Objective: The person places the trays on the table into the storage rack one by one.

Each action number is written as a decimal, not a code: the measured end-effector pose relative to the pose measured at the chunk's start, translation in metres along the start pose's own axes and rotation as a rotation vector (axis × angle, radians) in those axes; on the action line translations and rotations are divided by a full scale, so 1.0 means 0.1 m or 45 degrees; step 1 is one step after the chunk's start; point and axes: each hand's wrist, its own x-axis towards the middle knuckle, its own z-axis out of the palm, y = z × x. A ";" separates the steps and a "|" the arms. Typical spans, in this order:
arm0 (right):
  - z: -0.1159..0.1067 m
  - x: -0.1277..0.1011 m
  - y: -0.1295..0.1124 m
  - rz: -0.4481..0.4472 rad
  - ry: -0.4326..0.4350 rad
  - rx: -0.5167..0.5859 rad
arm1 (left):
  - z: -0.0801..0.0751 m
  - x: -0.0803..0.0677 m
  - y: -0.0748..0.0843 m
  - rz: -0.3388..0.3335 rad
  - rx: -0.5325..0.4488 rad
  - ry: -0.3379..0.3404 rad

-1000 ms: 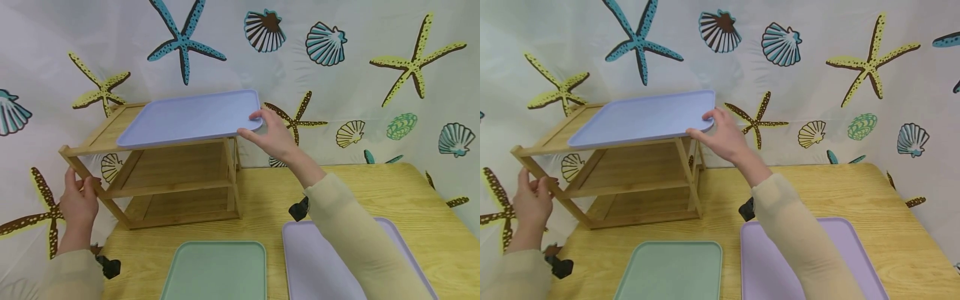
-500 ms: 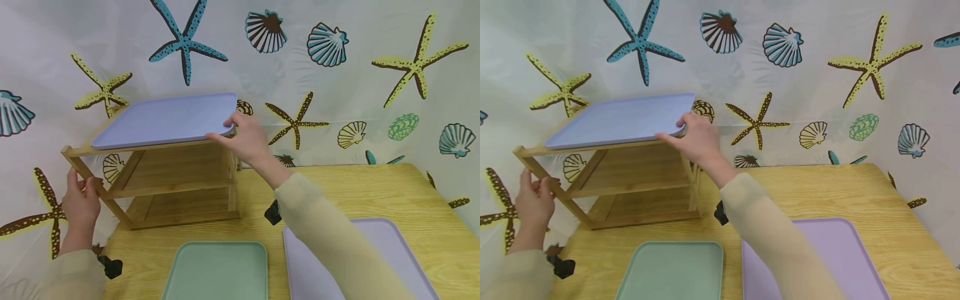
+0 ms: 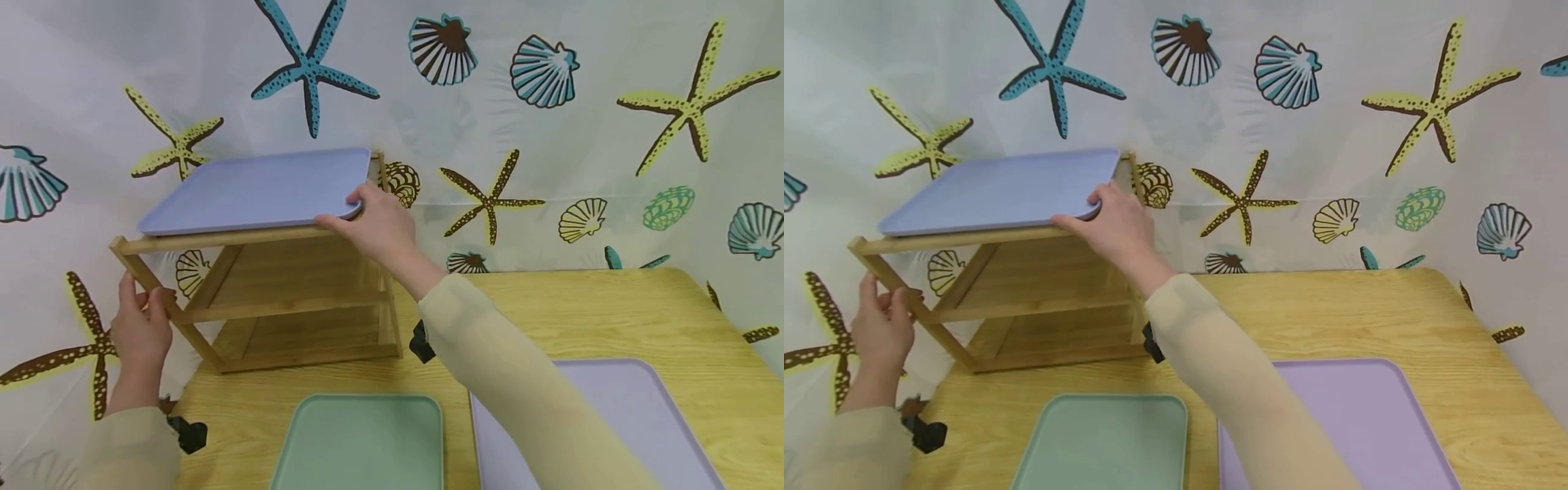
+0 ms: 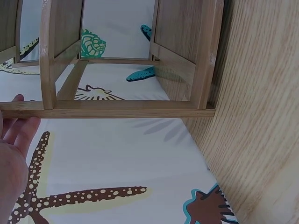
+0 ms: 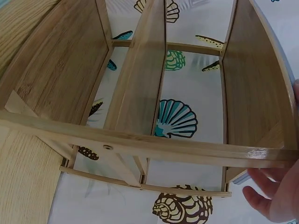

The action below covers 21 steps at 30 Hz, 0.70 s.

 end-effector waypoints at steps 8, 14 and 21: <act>-0.05 0.01 -0.01 0.009 -0.150 0.048 | -0.03 -0.03 0.03 -0.037 0.000 -0.007; -0.10 -0.01 0.03 -0.022 -0.219 0.117 | -0.01 -0.01 0.06 -0.066 -0.009 -0.025; -0.21 -0.23 0.32 -0.109 -0.147 0.334 | -0.02 -0.02 0.03 -0.095 0.004 -0.024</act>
